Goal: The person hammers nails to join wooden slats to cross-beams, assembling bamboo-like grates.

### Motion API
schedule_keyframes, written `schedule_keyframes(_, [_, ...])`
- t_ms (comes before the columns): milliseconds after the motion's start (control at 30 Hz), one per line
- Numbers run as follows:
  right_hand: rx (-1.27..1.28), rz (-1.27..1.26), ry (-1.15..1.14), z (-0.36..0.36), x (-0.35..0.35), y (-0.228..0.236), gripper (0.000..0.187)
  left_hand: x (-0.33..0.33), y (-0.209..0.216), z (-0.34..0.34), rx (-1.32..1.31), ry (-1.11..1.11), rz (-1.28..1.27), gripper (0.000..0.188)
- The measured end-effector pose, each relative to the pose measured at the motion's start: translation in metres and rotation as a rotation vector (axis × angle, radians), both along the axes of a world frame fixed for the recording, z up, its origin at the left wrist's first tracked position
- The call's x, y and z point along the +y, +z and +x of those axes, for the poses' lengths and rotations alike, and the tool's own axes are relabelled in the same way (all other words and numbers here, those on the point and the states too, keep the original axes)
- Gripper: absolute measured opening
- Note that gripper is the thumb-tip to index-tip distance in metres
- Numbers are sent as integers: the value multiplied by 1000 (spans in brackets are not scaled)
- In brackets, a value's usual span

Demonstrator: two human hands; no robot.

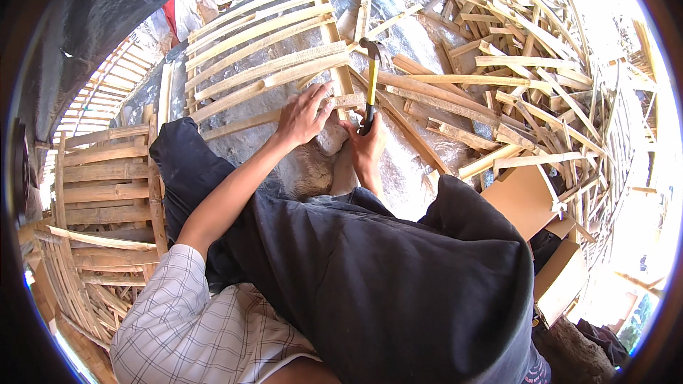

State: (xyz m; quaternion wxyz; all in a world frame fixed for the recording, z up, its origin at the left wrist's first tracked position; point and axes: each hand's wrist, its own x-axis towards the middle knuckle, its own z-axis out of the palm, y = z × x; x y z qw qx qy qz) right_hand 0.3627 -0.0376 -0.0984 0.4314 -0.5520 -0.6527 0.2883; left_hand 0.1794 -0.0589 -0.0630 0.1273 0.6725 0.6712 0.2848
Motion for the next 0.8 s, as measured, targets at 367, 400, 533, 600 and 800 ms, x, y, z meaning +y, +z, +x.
schedule_keyframes(367, [-8, -114, 9, -2, -5, 16, 54, 29, 15, -6, 69, 37, -634, 53])
schedule_keyframes(400, [-27, -96, 18, -1, -5, 18, 51, 26, 16, -7, 84, 59, -542, 52])
schedule_keyframes(533, [-90, -51, 56, 3, -3, 30, 36, 20, -13, -14, -48, 60, -284, 52])
schedule_keyframes(600, [-91, 44, 73, 14, 0, 34, 21, 25, -19, -12, -29, 34, -284, 53])
schedule_keyframes(800, [-335, -285, 254, 58, -17, 97, 28, 22, -27, -12, 2, 67, -157, 46])
